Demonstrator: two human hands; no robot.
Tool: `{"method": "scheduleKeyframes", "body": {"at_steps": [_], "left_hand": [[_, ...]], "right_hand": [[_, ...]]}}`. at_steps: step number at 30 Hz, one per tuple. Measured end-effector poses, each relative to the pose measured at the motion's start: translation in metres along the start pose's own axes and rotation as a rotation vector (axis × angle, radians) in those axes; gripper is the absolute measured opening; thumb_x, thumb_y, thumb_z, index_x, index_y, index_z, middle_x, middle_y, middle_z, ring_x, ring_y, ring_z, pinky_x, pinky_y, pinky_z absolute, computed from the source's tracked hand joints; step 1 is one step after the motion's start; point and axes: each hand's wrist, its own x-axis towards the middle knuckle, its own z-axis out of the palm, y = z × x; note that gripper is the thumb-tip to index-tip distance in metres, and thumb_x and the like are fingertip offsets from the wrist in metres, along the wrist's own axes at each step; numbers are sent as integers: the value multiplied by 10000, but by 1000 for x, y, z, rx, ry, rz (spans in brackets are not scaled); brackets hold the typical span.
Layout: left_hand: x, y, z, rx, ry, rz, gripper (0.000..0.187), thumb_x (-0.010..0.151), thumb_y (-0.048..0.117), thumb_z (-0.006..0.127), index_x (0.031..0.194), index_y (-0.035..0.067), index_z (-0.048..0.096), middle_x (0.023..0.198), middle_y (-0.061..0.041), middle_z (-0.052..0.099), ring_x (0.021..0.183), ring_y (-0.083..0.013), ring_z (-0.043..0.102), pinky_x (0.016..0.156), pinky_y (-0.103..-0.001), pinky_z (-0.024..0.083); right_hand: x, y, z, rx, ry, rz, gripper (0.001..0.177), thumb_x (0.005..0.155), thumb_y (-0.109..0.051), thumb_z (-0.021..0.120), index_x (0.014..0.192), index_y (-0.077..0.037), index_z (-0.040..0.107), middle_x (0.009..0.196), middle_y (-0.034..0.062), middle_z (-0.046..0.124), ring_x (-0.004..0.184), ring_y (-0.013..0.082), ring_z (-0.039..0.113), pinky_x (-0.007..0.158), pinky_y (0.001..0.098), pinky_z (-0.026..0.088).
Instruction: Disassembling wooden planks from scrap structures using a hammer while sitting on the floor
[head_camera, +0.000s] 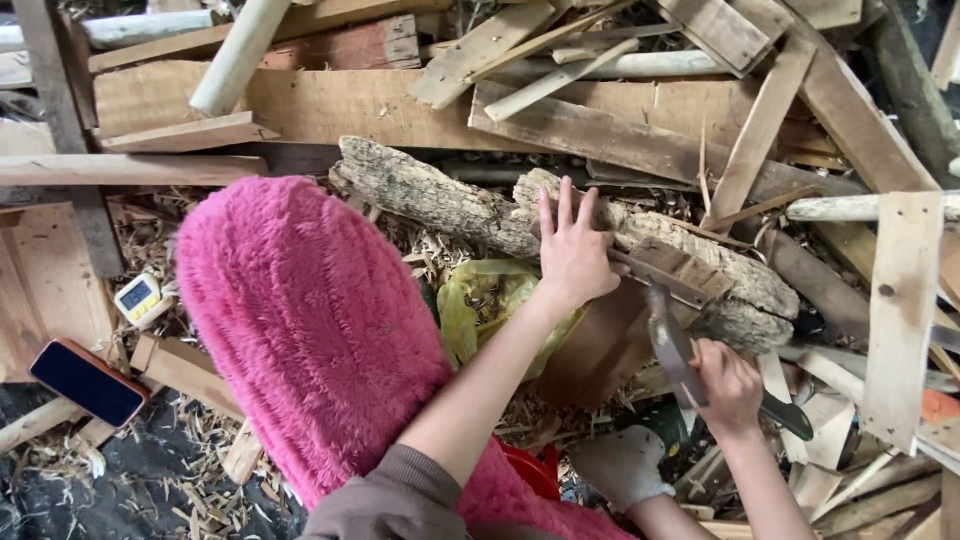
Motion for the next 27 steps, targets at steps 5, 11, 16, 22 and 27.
{"method": "scheduleKeyframes", "body": {"at_steps": [5,11,16,22,27], "left_hand": [[3,1,0,-16,-29,-3,557,741,668,731,1184,331,764,1627,-53,315,1571,-421,33,1261,-638,-86],[3,3,-4,-16,-27,-4,538,752,643,731,1171,307,769,1619,-61,319,1569,-419,42,1259,-634,-69],[13,1,3,5,-43,69,530,762,592,692,1119,212,786,1650,-209,284,1552,-506,-37,1166,-720,-136],[14,1,-3,-9,-90,50,586,784,626,657,1097,149,791,1664,-202,269,1558,-505,-43,1154,-728,-150],[14,2,-11,-10,-186,48,625,812,614,639,1139,97,765,1689,-207,215,1554,-511,-108,1133,-735,-174]], "right_hand": [[12,-22,-26,43,-3,41,145,1020,-164,602,994,-28,646,802,107,582,680,342,624,673,361,558],[83,-54,-78,69,-118,180,253,820,-250,768,955,-102,613,700,35,529,578,261,566,635,371,525],[75,-58,-71,244,90,69,183,1009,-141,626,989,-3,507,764,146,646,533,200,548,448,372,465],[81,-73,-80,253,-137,542,108,953,-75,688,1020,-43,609,639,95,657,474,252,594,474,389,472],[124,-93,-107,344,-74,494,243,1101,-84,509,1061,101,661,810,160,623,601,261,524,565,367,415]]}}
